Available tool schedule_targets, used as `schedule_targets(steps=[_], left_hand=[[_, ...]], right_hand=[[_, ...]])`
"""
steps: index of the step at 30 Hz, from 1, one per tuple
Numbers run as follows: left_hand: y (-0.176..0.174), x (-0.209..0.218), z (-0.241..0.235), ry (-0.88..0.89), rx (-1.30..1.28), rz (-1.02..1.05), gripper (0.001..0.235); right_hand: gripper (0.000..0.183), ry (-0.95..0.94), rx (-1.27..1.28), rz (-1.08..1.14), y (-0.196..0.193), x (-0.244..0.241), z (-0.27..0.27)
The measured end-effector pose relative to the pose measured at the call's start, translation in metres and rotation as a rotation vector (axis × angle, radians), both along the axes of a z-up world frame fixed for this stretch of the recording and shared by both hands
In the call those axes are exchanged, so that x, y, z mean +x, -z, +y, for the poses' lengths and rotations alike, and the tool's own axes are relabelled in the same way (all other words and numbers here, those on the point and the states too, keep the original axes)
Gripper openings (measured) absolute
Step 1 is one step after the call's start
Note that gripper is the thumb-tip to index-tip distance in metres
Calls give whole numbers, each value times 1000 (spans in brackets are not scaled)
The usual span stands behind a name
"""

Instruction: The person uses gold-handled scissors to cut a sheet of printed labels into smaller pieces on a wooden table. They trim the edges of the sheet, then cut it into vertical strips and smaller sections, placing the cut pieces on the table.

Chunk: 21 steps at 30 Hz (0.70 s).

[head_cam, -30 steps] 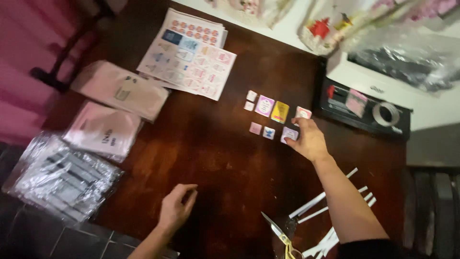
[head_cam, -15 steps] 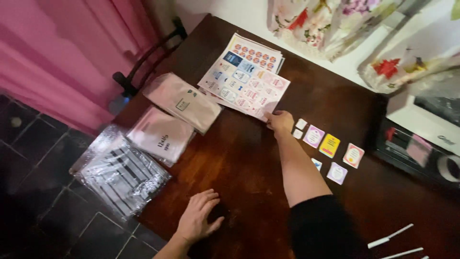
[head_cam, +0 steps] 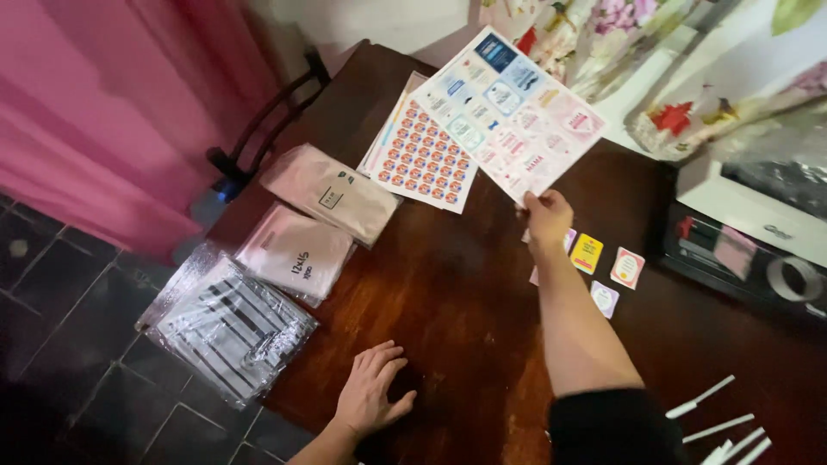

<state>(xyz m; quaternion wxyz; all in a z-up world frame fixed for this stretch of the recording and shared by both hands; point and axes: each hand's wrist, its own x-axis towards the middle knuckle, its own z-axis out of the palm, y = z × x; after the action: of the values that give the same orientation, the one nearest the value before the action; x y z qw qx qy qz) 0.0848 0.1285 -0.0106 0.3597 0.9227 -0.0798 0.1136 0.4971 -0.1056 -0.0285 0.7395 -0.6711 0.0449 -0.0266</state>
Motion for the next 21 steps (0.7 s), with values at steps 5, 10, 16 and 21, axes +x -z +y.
schedule_targets(steps=[5,10,16,21], left_hand=[[2,1,2,12,2,-60,58],[-6,10,-12,104,-311,139,60],[53,33,-67,334,-970,657,32],[16,17,-105,259,-1161,690,22]], right_hand=[[20,-83,-236,19,-51,-144,-63],[6,-102,-23,248,-79,-292,-89],[4,-147,-96,198,-95,-374,-107],[16,-229,-255,181,-102,-404,-121]])
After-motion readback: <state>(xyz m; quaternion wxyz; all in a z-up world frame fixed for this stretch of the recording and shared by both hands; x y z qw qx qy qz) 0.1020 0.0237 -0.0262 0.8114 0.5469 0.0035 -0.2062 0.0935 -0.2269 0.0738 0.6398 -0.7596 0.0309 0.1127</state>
